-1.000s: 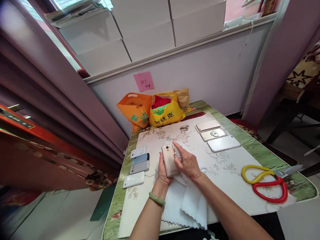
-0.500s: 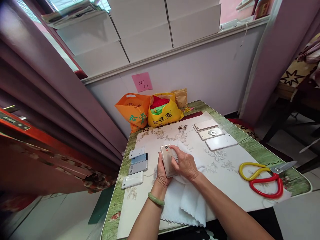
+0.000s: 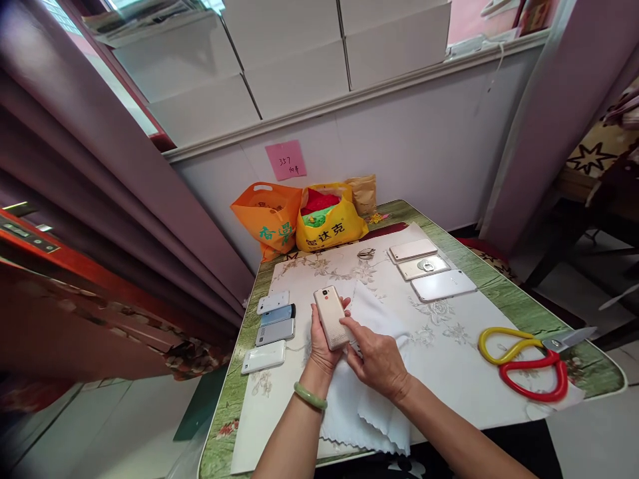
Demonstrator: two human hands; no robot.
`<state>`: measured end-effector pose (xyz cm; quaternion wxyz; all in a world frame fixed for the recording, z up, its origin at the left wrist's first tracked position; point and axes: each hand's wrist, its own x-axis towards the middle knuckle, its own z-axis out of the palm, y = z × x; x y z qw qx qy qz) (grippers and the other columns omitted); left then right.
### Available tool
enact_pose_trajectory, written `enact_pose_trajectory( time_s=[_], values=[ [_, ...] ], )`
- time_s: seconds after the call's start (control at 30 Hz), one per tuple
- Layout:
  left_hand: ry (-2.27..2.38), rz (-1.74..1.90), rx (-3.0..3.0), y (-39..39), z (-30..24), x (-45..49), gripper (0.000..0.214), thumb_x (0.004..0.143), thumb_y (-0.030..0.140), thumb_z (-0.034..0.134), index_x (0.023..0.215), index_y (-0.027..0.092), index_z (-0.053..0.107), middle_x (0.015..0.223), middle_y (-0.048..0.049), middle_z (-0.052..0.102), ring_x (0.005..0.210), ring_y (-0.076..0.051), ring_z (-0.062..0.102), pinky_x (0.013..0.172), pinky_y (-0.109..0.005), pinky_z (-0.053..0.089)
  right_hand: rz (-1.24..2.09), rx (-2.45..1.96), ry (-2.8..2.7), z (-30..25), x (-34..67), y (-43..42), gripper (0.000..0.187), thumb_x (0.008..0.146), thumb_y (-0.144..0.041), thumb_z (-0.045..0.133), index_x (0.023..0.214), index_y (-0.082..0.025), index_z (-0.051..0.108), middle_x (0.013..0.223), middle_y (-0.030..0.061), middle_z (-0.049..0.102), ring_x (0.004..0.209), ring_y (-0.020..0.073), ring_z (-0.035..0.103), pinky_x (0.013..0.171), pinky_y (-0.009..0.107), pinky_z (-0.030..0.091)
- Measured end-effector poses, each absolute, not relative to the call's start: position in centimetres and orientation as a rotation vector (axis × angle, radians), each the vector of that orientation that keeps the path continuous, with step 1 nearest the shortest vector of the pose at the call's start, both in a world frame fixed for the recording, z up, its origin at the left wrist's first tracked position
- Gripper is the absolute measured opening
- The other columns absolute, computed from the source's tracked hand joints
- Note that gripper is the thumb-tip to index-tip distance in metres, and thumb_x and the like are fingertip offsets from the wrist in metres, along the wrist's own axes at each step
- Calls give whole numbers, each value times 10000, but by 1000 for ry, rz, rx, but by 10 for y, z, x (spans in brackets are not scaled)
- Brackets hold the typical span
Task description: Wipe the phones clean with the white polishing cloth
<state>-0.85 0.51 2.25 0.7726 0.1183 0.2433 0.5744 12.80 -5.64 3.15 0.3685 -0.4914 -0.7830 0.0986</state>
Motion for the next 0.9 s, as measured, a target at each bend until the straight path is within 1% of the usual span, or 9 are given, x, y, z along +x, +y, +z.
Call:
enact_pose_trajectory(
  time_s=[0.1,0.2,0.27,0.37,0.53,0.6,0.7,0.83,0.9],
  values=[
    [535,1254,229,5,21,-9,542,851,588,532,1069,116,686,984,-137,727,796,-220,677,740,-322,530,200,-1342,-1978,44,127,-41,556,891,-251,448,1442,-240,374,1174,82,680,802,197,690,684,288,531],
    [530,1228,205,4,19,-9,533,845,581,550,1054,113,695,931,-125,731,800,-227,683,776,-332,525,131,-1417,-1889,59,127,-21,523,878,-265,471,1399,-240,435,1070,63,714,699,185,677,623,272,498],
    [524,1226,196,4,19,-9,545,847,581,546,1054,99,693,951,-132,728,830,-231,683,816,-339,520,112,-1442,-1841,67,127,-11,470,867,-271,485,1335,-228,495,970,48,730,620,170,656,579,260,466],
    [512,1231,185,4,19,-9,519,858,562,542,1045,104,695,955,-128,728,851,-226,681,843,-337,515,131,-1432,-1835,69,127,-9,410,862,-262,480,1265,-208,531,906,40,731,593,162,646,569,252,449],
    [522,1235,219,7,15,-10,515,849,572,554,1051,118,692,885,-104,726,762,-205,670,764,-313,514,170,-1349,-1945,52,128,-29,502,872,-235,448,1374,-217,420,1067,60,712,729,177,679,617,257,485],
    [528,1242,231,7,14,-10,538,846,588,546,1048,111,688,894,-105,723,773,-204,666,766,-309,511,187,-1334,-1976,43,129,-38,479,876,-231,448,1354,-209,424,1108,66,702,713,173,678,612,262,492],
    [557,1238,253,6,15,-9,594,833,633,524,1037,99,685,873,-113,714,756,-206,660,749,-319,514,214,-1294,-2027,33,130,-52,447,881,-218,447,1326,-193,433,1110,71,701,675,165,672,592,262,496],
    [594,1278,261,4,16,-8,612,819,653,525,1063,114,679,847,-108,710,697,-189,648,682,-304,508,179,-1240,-2059,26,130,-67,510,892,-187,422,1399,-187,369,1125,97,690,774,175,685,633,258,513],
    [590,1288,259,3,16,-8,624,818,666,514,1066,117,681,853,-113,712,708,-198,654,676,-308,511,175,-1242,-2053,27,130,-68,500,885,-186,429,1383,-184,388,1094,92,698,753,172,682,623,257,510]
  ],
)
